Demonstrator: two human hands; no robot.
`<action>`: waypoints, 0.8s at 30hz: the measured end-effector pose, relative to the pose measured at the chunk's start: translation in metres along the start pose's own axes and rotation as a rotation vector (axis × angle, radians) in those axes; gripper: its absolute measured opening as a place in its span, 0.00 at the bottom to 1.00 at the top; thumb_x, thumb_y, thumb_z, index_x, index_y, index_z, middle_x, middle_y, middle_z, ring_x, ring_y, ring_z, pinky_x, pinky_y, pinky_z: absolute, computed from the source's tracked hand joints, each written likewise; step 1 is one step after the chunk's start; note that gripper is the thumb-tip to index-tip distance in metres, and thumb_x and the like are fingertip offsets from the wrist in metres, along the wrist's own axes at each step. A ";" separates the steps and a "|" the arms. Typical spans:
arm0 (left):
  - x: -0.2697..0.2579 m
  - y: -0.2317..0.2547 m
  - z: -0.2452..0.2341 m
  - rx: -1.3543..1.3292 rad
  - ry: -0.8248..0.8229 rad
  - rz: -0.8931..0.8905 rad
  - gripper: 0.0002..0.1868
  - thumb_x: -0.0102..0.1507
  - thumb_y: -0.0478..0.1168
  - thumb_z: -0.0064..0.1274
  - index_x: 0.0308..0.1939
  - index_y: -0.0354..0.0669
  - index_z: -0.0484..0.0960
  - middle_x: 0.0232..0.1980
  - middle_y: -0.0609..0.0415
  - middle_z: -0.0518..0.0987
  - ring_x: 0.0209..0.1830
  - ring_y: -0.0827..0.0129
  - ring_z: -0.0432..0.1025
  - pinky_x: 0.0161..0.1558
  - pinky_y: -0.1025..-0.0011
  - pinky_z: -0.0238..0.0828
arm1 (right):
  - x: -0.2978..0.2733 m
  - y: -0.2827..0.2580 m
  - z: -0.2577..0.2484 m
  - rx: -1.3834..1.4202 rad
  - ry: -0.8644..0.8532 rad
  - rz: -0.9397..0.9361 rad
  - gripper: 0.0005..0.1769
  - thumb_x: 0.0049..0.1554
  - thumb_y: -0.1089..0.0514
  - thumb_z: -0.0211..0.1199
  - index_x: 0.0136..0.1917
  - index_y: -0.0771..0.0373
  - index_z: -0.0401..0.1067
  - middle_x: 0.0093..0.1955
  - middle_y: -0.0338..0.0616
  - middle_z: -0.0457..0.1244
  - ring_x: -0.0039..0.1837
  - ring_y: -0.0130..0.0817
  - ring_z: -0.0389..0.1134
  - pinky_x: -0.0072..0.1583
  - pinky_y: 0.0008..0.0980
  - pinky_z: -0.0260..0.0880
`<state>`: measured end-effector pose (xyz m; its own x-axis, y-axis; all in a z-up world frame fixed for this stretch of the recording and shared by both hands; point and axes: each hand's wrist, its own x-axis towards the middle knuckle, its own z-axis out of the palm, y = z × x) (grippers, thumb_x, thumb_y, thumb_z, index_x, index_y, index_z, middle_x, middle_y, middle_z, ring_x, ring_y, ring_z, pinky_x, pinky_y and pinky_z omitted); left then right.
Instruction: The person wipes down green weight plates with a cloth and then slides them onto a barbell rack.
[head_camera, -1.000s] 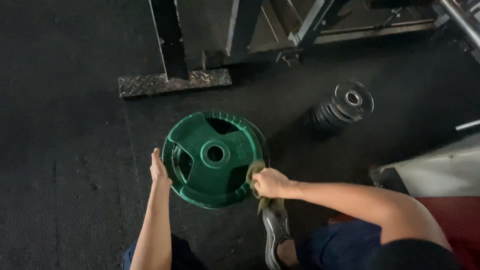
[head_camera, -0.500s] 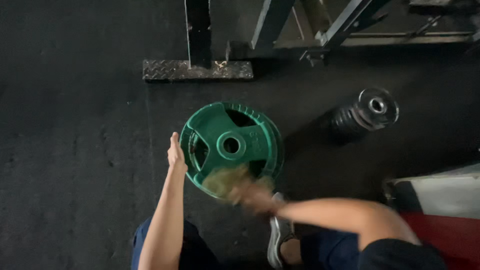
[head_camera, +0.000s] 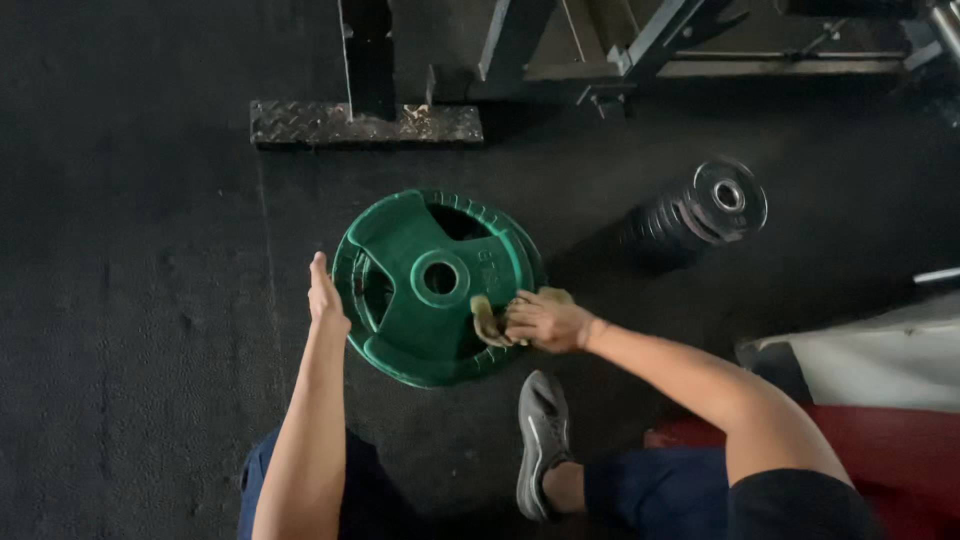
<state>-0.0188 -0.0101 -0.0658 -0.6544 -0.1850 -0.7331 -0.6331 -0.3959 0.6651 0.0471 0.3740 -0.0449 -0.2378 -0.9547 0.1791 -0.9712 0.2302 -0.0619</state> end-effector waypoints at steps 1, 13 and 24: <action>0.002 0.000 0.004 -0.007 0.005 0.007 0.51 0.60 0.84 0.39 0.81 0.72 0.52 0.86 0.52 0.39 0.83 0.39 0.33 0.68 0.19 0.26 | 0.006 -0.004 0.013 -0.006 0.112 0.076 0.20 0.58 0.58 0.49 0.61 0.64 0.69 0.68 0.60 0.60 0.71 0.57 0.60 0.75 0.68 0.43; -0.027 0.007 0.008 0.081 0.138 -0.048 0.55 0.59 0.83 0.37 0.77 0.49 0.64 0.82 0.42 0.54 0.81 0.40 0.46 0.74 0.32 0.41 | 0.060 0.000 0.031 0.335 0.343 0.622 0.16 0.51 0.53 0.61 0.54 0.50 0.78 0.52 0.39 0.70 0.58 0.43 0.71 0.59 0.44 0.73; -0.033 0.014 0.003 -0.061 -0.087 0.169 0.54 0.63 0.83 0.23 0.84 0.61 0.35 0.86 0.53 0.28 0.84 0.47 0.23 0.78 0.39 0.14 | 0.218 -0.028 0.008 0.218 0.251 0.040 0.29 0.61 0.43 0.58 0.71 0.59 0.68 0.72 0.51 0.61 0.80 0.55 0.53 0.80 0.56 0.43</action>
<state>-0.0070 -0.0063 -0.0317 -0.7842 -0.1759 -0.5951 -0.4869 -0.4202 0.7658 0.0228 0.1577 -0.0119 -0.2993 -0.8631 0.4068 -0.9407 0.1954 -0.2774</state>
